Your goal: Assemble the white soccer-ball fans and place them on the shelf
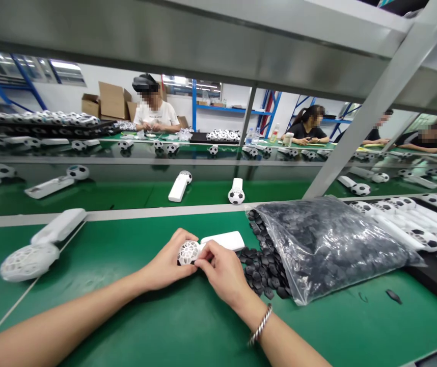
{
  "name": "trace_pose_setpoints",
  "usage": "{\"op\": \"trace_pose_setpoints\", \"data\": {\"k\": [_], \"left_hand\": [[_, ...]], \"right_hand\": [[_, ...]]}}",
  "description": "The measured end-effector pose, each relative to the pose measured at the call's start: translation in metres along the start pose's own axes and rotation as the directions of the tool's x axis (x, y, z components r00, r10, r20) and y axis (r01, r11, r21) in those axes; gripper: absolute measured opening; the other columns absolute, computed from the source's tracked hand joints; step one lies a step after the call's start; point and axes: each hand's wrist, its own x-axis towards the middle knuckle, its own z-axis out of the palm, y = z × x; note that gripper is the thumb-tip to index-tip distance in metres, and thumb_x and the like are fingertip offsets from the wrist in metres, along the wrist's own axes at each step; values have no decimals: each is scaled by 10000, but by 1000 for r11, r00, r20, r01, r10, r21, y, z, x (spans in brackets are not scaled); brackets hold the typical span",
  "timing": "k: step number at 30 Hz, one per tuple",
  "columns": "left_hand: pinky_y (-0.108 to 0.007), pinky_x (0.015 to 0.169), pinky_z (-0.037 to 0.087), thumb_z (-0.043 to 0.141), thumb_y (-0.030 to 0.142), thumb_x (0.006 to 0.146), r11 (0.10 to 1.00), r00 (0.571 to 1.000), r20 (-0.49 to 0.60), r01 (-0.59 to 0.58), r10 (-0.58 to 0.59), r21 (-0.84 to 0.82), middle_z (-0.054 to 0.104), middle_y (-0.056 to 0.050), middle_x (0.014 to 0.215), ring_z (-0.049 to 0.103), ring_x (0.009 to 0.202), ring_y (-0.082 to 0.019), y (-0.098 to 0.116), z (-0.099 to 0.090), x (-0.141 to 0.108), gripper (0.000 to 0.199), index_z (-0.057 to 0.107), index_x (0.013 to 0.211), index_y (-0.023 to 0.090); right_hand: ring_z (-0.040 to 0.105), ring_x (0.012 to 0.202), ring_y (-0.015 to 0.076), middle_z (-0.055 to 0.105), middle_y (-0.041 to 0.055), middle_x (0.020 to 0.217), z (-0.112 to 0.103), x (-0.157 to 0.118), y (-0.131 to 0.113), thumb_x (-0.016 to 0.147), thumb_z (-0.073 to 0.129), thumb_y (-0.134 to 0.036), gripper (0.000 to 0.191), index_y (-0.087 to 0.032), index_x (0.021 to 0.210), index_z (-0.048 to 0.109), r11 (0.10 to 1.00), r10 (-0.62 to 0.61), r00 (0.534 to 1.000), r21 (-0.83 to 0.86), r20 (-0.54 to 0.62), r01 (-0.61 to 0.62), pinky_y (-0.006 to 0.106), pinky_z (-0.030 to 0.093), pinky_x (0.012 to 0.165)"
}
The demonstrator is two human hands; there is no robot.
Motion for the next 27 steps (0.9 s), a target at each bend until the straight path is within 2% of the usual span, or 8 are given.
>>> {"op": "trace_pose_setpoints", "data": {"k": [6,9,11,15,18,21,24,27], "left_hand": [[-315,765,428,622,148,574,997,996,-69,46,-50,-58,429,-29,965,482,873,-179,-4,5,1,433,469,975,207],[-303,785,430,694,140,519,994,977,-189,83,-95,-74,456,-18,954,499,875,-176,-13,-1,14,473,500,945,210],[-300,798,426,711,152,522,989,929,-339,137,-147,-54,466,-20,950,507,881,-176,-24,-14,29,458,501,925,205],[-318,883,375,655,242,639,967,787,-581,255,-209,-2,411,-73,1066,472,991,-195,-58,-54,67,448,435,1026,186],[-356,927,326,605,264,691,927,695,-668,373,-266,19,379,-130,1139,429,1072,-239,-87,-78,87,462,400,1090,155],[-421,918,307,557,281,731,877,633,-705,480,-321,32,399,-174,1153,403,1108,-298,-108,-85,94,467,385,1141,137],[-399,934,300,600,303,694,861,644,-706,499,-295,95,414,-150,1196,372,1149,-301,-118,-81,92,554,377,1185,176],[-372,965,282,597,332,690,853,652,-709,503,-267,142,404,-143,1234,329,1189,-292,-119,-79,89,611,354,1224,165]], "right_hand": [[496,531,95,554,-31,658,-2,4,5,784,538,-276,149,-202,899,477,1000,-7,1000,24,4,7,206,410,516],[531,582,108,573,-2,735,-7,7,17,798,518,-332,230,-211,987,468,997,-57,998,-54,-35,55,220,451,566],[550,605,112,579,10,789,-11,9,27,798,510,-365,252,-219,1000,470,992,-74,996,-105,-50,68,218,463,575],[572,636,124,584,34,847,-14,12,47,813,473,-409,280,-224,1023,470,975,-100,994,-204,-34,91,227,484,598],[584,837,177,586,75,972,-17,14,61,814,451,-443,334,-225,1067,474,929,-135,990,-354,-41,112,277,496,700],[517,1025,267,569,107,1076,-27,18,75,782,452,-495,420,-211,1086,508,819,-177,979,-567,-98,91,397,461,806],[482,1063,355,550,138,1131,-41,21,89,741,439,-562,488,-209,1058,556,682,-128,970,-728,-207,-65,504,439,758],[534,983,377,574,148,1098,-54,20,101,729,426,-583,479,-226,995,600,624,-63,963,-764,-262,-167,509,441,667]]}}
